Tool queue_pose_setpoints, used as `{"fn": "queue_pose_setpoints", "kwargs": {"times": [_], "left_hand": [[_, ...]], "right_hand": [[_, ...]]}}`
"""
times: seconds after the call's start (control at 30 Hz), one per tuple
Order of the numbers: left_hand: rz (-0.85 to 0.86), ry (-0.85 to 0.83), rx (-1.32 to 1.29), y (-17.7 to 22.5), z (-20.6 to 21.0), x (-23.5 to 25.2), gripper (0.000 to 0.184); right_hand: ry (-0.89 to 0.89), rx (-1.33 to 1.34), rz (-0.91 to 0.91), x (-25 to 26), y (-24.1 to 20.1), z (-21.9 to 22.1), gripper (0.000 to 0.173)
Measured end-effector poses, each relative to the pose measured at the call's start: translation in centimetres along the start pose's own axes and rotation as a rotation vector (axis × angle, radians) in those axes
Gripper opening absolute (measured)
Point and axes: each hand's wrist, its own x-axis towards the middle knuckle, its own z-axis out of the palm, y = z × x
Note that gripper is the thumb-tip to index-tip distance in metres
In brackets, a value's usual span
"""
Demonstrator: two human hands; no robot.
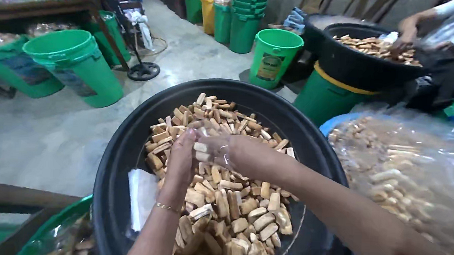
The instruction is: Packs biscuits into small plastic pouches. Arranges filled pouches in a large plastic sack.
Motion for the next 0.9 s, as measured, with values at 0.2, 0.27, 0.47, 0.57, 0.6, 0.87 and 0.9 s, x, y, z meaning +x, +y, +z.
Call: {"fn": "queue_pose_setpoints", "kwargs": {"times": [0.2, 0.27, 0.47, 0.57, 0.6, 0.87, 0.9], "left_hand": [[0.178, 0.348, 0.143, -1.7, -3.6, 2.8, 0.032], [0.115, 0.452, 0.054, -1.2, -4.4, 3.4, 0.035], [-0.094, 0.437, -0.131, -0.9, -3.7, 3.9, 0.042], [-0.148, 0.419, -0.185, -1.0, -3.2, 3.7, 0.041], [-0.148, 0.413, -0.181, -0.7, -3.2, 3.6, 0.042], [-0.112, 0.319, -0.259, 0.0, -1.0, 1.9, 0.042], [-0.107, 0.279, -0.271, -0.1, -0.6, 1.6, 0.041]], "right_hand": [[0.244, 0.231, 0.108, 4.3, 5.7, 4.7, 0.03], [0.059, 0.033, 0.37, 6.6, 7.4, 6.6, 0.034], [-0.069, -0.241, 0.43, 8.0, 8.1, 10.9, 0.043], [-0.007, -0.224, 0.378, 7.1, 9.2, 10.1, 0.039], [0.019, -0.157, 0.391, 6.5, 9.0, 9.1, 0.039], [0.87, 0.642, 0.075, -2.2, 6.7, 4.1, 0.022], [0.967, 0.596, -0.009, -2.6, 6.2, 4.4, 0.02]]}}
